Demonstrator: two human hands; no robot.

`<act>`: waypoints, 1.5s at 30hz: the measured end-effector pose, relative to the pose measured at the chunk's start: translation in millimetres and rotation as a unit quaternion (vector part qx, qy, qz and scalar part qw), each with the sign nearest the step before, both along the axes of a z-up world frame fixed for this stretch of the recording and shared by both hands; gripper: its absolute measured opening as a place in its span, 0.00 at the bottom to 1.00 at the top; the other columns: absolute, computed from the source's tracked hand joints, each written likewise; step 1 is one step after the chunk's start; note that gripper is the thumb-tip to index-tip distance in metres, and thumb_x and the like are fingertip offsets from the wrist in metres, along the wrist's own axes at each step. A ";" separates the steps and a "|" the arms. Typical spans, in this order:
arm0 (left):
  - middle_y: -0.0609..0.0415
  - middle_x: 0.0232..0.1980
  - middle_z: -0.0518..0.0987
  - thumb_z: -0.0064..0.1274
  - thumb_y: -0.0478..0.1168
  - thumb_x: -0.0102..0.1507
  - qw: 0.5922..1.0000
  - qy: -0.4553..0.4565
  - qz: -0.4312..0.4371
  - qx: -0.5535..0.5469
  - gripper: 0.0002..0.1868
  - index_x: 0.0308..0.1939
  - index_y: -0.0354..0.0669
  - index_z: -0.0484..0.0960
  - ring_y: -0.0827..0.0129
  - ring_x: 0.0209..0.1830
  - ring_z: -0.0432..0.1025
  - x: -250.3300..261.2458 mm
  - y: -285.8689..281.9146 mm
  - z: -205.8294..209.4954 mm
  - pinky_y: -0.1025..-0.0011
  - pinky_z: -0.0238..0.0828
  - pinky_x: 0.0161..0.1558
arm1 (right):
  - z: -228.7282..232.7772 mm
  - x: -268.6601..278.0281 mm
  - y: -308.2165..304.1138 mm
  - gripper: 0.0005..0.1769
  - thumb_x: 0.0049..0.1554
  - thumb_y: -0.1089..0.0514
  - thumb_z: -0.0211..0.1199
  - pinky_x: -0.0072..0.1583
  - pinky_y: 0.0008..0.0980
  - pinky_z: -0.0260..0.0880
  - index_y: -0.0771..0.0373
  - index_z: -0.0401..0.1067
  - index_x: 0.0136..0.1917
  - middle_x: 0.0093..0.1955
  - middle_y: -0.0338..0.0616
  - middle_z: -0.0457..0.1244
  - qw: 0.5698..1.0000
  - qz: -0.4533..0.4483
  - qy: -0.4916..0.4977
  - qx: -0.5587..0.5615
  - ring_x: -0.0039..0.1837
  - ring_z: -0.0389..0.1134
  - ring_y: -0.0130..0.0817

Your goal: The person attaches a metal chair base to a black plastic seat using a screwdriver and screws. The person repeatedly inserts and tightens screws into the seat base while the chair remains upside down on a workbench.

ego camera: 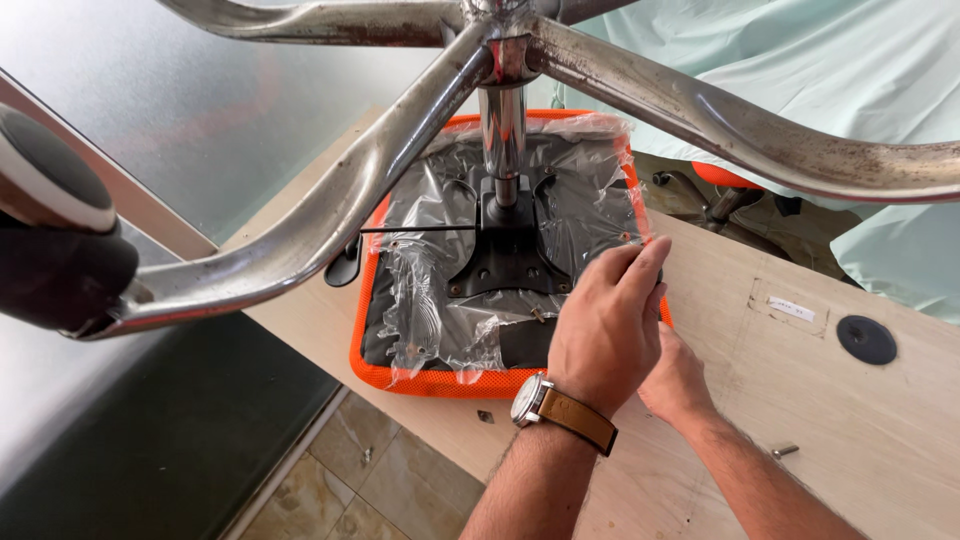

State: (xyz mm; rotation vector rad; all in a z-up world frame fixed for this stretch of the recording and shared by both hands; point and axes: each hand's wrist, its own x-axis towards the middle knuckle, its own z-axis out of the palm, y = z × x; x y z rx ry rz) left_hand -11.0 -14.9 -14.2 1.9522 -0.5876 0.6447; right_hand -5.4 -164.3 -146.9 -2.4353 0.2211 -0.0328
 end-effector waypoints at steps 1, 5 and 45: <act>0.45 0.60 0.77 0.51 0.35 0.70 1.000 0.018 -0.012 -0.005 0.24 0.71 0.42 0.72 0.52 0.59 0.75 1.6 1.2 1.2 0.60 0.75 0.61 | 1.7 0.4 2.8 0.28 0.54 0.48 0.65 0.61 0.51 0.69 0.58 0.66 0.65 0.57 0.51 0.70 1.000 -0.008 0.026 0.014 0.62 0.70 0.52; 0.39 0.65 0.73 0.53 0.36 0.65 1.000 0.002 -0.014 0.016 0.28 0.70 0.37 0.71 0.44 0.60 0.72 5.3 -0.2 5.6 0.56 0.73 0.57 | 10.7 0.1 4.8 0.27 0.56 0.48 0.63 0.59 0.48 0.72 0.57 0.66 0.66 0.56 0.48 0.71 0.992 -0.032 0.118 0.040 0.60 0.72 0.46; 0.45 0.55 0.77 0.65 0.40 0.61 0.999 0.042 0.018 -0.012 0.17 0.50 0.39 0.78 0.51 0.47 0.77 7.1 5.1 -4.1 0.60 0.78 0.40 | 1.3 4.1 -0.3 0.24 0.50 0.52 0.69 0.58 0.48 0.72 0.62 0.70 0.57 0.51 0.51 0.72 0.998 -0.028 0.046 0.035 0.57 0.73 0.49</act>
